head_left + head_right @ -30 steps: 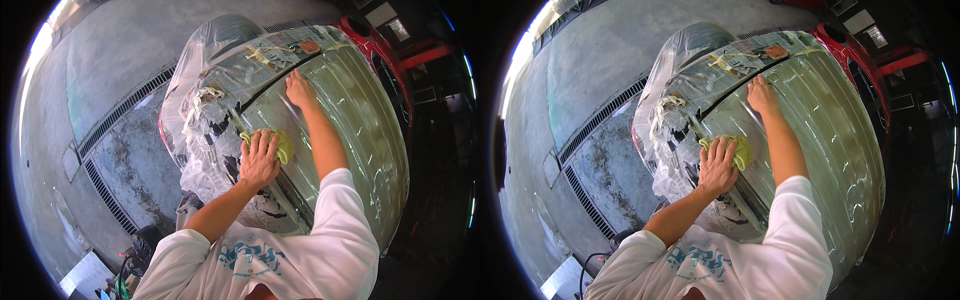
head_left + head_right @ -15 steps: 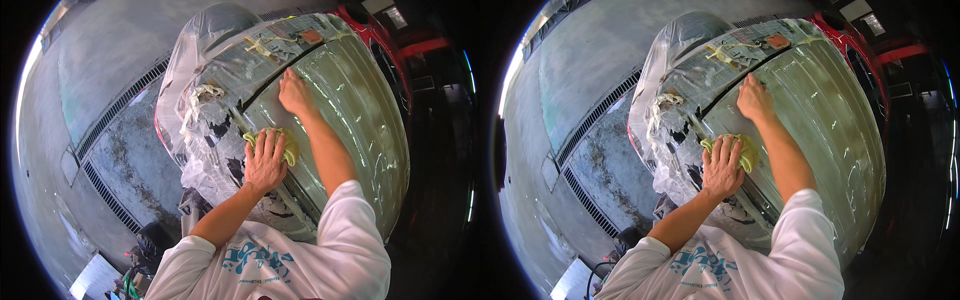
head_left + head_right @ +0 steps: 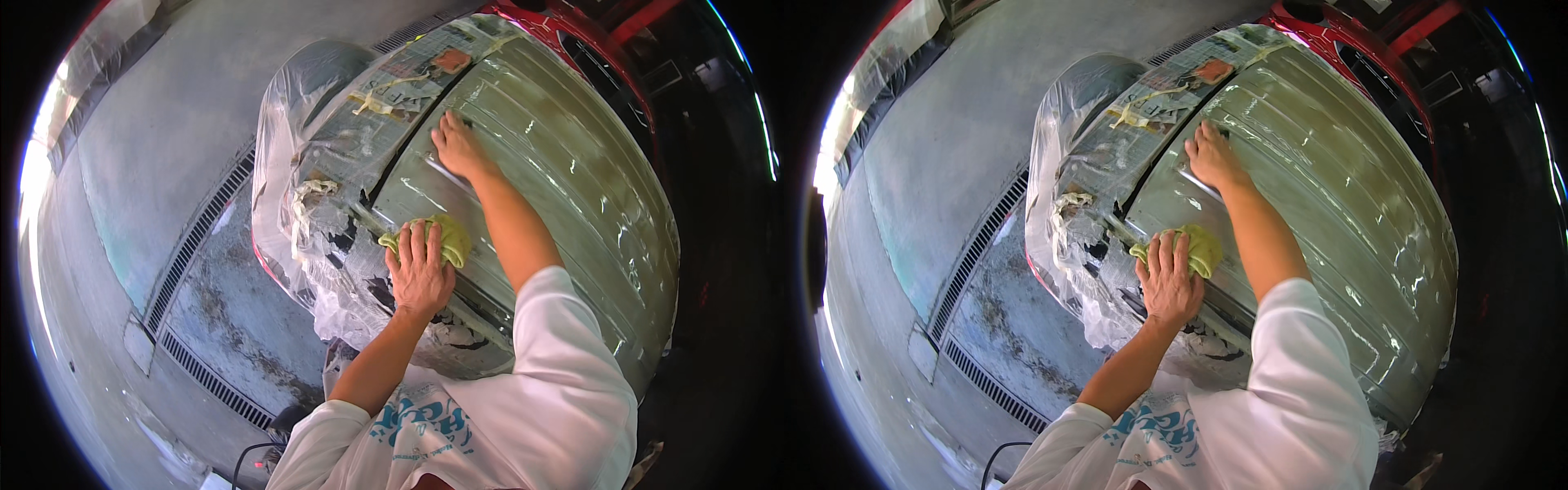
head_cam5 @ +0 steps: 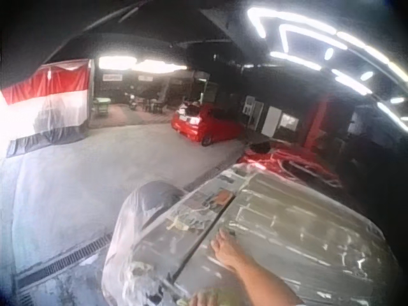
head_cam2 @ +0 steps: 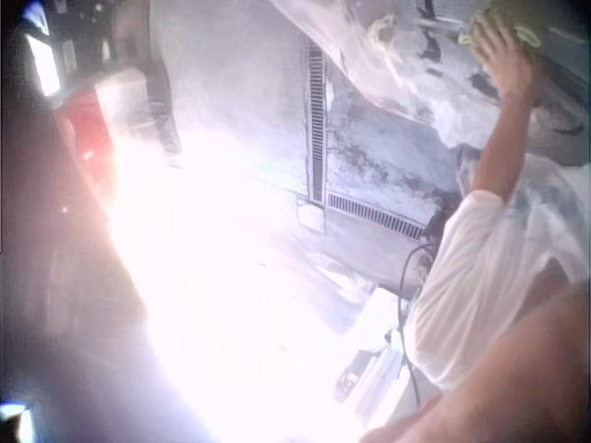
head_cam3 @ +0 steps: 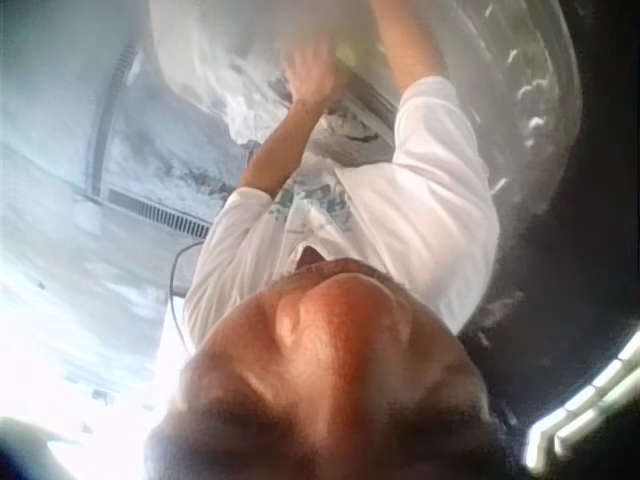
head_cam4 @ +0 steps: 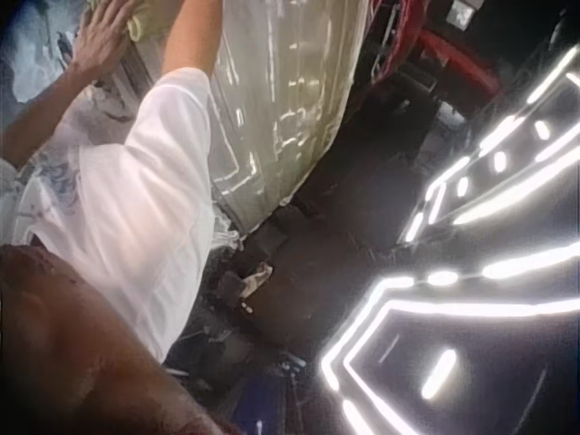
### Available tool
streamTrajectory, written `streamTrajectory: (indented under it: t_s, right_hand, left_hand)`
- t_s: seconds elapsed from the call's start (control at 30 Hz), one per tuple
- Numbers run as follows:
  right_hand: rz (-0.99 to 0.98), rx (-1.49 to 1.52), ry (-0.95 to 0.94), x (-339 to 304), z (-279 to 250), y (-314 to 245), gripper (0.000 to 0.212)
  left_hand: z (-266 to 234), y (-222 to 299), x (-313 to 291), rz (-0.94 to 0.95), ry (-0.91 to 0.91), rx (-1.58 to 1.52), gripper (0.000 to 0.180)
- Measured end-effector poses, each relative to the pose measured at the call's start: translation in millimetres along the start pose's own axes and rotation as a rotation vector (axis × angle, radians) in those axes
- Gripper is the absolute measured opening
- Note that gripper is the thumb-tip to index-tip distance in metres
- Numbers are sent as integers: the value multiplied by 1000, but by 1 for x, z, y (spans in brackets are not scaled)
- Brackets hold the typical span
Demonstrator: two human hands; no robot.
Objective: The person wipes the hood of a car with a green microfiber cloth and a black sponge. The hood is partially covered with protective plastic sheeting. The person repeatedly wipes the same area of the hood.
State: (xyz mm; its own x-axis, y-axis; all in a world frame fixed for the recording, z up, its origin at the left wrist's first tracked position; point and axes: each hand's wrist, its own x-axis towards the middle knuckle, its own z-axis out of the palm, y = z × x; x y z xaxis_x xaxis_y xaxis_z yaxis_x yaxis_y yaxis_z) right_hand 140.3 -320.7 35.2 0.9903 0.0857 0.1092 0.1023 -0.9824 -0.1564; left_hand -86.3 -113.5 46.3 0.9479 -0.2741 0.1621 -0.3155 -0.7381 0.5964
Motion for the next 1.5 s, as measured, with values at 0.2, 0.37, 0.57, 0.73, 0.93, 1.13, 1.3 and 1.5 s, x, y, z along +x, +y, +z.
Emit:
streamTrajectory:
  t_s: [0.2,0.37,0.57,0.73,0.93,1.13,1.3,1.5]
  right_hand:
    - [302,-62,-87,-197,-56,88,64]
    - [634,-194,21,-259,-82,187,62]
    - [186,-289,-42,-55,-38,176,53]
    - [217,46,-13,-3,-48,179,54]
    - [397,94,31,-166,-108,287,50]
    - [242,-82,90,-73,-48,230,51]
    - [95,-68,63,94,-24,136,43]
    - [209,93,192,77,-24,108,42]
  left_hand:
    - [11,-6,-5,-59,21,53,81]
    - [16,-3,-4,-75,61,54,78]
    - [20,4,-1,-38,69,152,76]
    - [19,0,1,2,147,152,71]
    - [21,1,-1,-47,160,189,64]
    - [18,12,3,-27,101,151,68]
    - [16,11,4,-38,92,136,73]
    - [13,5,-1,-53,93,109,76]
